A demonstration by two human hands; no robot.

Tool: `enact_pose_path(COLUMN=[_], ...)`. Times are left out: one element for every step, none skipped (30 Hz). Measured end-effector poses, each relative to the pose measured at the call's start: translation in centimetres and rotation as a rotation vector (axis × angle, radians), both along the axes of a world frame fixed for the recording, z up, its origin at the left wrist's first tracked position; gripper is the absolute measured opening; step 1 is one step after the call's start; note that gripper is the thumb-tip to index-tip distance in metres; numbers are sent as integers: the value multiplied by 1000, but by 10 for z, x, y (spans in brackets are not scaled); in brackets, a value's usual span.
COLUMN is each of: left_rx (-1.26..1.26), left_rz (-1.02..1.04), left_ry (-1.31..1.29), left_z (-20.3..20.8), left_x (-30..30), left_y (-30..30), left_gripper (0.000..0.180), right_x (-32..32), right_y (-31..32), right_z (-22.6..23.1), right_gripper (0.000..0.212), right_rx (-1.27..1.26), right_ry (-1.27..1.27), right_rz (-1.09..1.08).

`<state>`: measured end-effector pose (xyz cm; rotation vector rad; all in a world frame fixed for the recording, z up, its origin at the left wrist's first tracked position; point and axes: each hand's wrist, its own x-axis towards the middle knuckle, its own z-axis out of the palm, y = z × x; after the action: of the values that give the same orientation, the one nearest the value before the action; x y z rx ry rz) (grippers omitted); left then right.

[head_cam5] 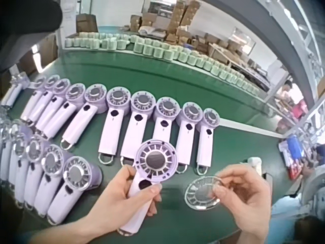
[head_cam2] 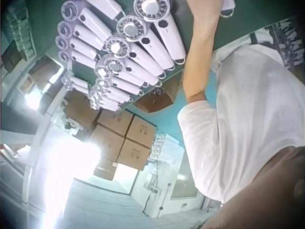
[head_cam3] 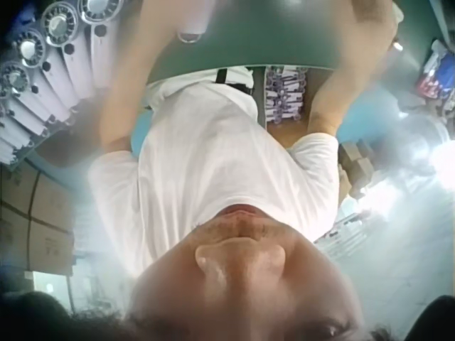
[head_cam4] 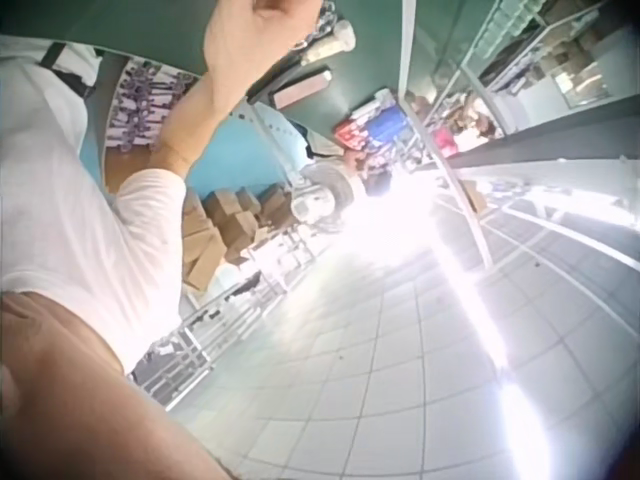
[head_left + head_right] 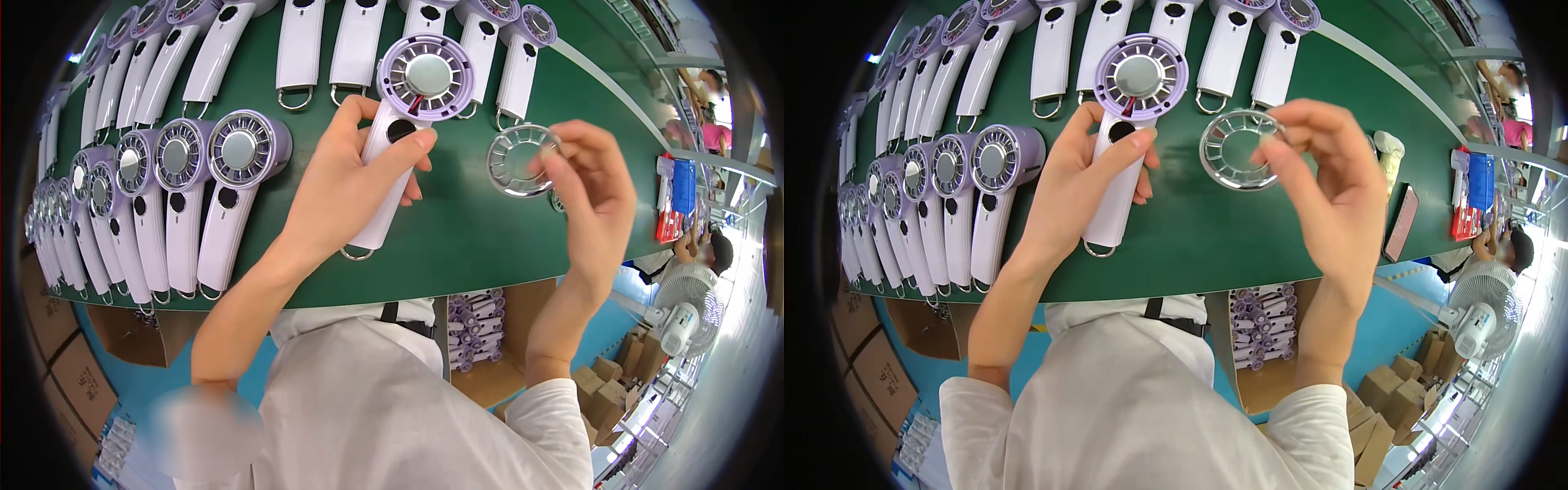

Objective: The recorder is assembling handheld portable fans by snapping the front grill covers onto the fan units.

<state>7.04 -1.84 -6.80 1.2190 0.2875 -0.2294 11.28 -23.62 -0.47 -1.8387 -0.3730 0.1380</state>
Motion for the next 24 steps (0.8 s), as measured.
enact_pose_path(left_rx=[5,8,6,-7,-21,-22,-35,-44,-60,-55,-86,-117,-114,-149,-186,-178,-195,-211,-197,-185,-185,-185,-174,-178], left_rz=[-8,-19,-20,-36,-48,-45,-39,-31,-33,-30,-6,17,10,3,-12,-23,12,45,20,1,-16,-35,-54,-46], left_ry=[-2,-8,-9,-3,4,5,-15,-34,-48,-46,-90,-135,-135,-146,-158,-157,-191,-224,-228,-220,-231,-242,-236,-251], left_z=[0,1,1,2,3,3,4,5,5,4,1,-1,-1,1,2,2,1,0,-1,-1,0,1,0,-2], left_x=[-1,-2,-2,-2,-2,-2,-2,-3,-5,-7,-7,-7,-7,-9,-10,-9,-9,-10,-11,-11,-11,-11,-11,-12], left_y=[0,0,0,0,0,-1,-2,-2,-1,-1,-2,-3,-3,-3,-3,-6,-10,-12,-13,-13,-14,-15,-16,-15], left_gripper=[39,39,39,39,39,39,40,40,43,43,42,41,41,39,37,37,36,34,35,35,36,37,37,36], right_x=[2,4,4,2,0,-1,1,0,-2,-1,-1,-2,-4,-6,-8,-6,-5,-5,-7,-8,-10,-8,-3,-1], right_y=[3,8,12,16,21,23,20,23,26,22,21,22,23,24,23,18,22,26,26,34,42,45,53,61], right_z=[2,4,4,4,3,3,-3,-5,-8,-16,-24,-33,-40,-51,-62,-69,-66,-60,-57,-45,-32,-31,-30,-29], right_gripper=[26,24,22,22,20,18,17,17,16,15,15,15,17,18,18,23,25,26,38,44,50,60,59,59], right_rx=[0,-27,-53,-55,-107,-158,-218,-220,-222,-236,-249,-260,-336,-329,-324,-452,-435,-416,-269,-109,52,123,177,231], right_ry=[2,-80,-162,-164,-207,-251,-311,-252,-193,-145,-62,22,99,131,161,-46,-243,-438,-375,-279,-186,-113,-47,21], right_rz=[1,-27,-55,-56,-84,-112,-70,-77,-85,-72,-63,-56,-10,20,43,100,3,-99,-176,-146,-120,-34,2,43])
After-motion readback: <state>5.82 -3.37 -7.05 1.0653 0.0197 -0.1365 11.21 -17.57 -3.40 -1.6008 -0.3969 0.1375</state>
